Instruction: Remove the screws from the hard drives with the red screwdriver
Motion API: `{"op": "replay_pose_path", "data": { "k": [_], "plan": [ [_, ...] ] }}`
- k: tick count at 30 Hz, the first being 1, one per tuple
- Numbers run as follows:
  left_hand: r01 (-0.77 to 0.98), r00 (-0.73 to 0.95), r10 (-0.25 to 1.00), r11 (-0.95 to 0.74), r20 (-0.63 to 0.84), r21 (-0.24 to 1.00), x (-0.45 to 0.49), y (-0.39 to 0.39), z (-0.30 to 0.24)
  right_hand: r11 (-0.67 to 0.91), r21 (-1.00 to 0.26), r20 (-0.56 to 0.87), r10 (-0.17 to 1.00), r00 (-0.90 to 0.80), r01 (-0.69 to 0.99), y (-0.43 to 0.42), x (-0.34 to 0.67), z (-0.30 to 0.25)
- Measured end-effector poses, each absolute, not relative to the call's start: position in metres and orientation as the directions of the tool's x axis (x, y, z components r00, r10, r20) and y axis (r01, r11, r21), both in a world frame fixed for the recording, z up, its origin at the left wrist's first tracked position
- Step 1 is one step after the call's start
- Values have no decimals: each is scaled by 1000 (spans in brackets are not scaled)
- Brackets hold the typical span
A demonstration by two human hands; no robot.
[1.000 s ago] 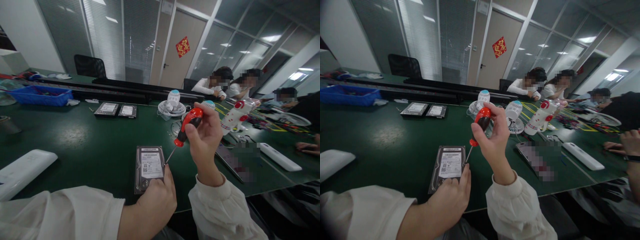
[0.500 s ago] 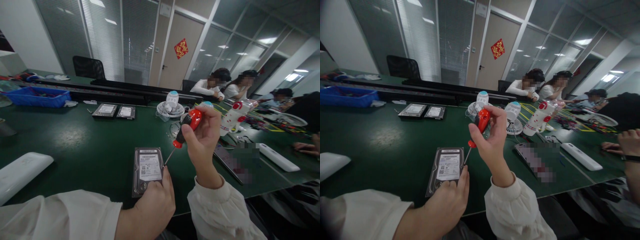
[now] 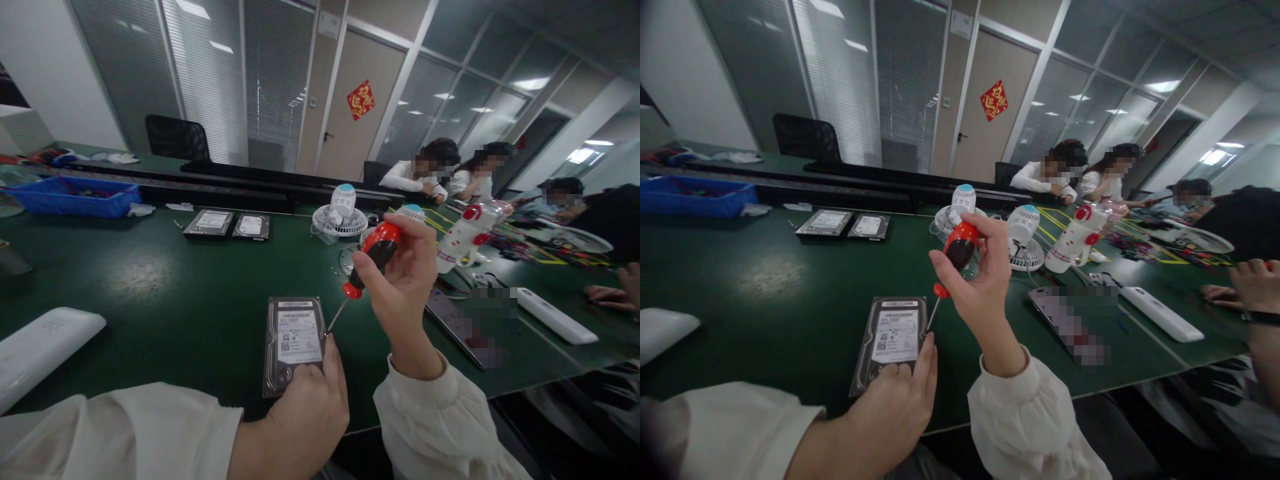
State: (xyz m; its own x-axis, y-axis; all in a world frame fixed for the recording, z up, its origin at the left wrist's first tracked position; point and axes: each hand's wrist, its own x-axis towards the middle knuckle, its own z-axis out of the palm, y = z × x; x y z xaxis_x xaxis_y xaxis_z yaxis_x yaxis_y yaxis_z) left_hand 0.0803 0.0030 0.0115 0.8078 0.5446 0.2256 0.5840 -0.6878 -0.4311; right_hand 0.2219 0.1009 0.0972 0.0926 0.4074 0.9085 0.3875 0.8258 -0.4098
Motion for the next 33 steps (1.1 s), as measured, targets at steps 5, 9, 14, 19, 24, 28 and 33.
{"op": "replay_pose_path", "data": {
  "k": [5,9,14,19,24,28,33],
  "plan": [
    [581,811,545,-707,213,-404,80,3,12,815,-437,894,442,80,381,100,222,96],
    [580,812,544,-711,213,-396,80,3,13,846,-464,882,468,50,262,99,221,95],
    [600,799,529,-685,285,-413,79,2,13,828,-372,924,374,83,419,102,220,98],
    [619,785,492,-661,377,-425,78,2,10,786,-413,905,412,109,459,101,220,100],
    [605,796,491,-659,354,-446,75,3,15,823,-467,879,473,64,324,101,220,98],
    [597,802,485,-667,348,-446,75,3,17,822,-383,919,383,89,422,101,220,102],
    [622,782,472,-637,407,-455,76,3,11,814,-402,913,394,111,420,99,220,107]
  ]
}}
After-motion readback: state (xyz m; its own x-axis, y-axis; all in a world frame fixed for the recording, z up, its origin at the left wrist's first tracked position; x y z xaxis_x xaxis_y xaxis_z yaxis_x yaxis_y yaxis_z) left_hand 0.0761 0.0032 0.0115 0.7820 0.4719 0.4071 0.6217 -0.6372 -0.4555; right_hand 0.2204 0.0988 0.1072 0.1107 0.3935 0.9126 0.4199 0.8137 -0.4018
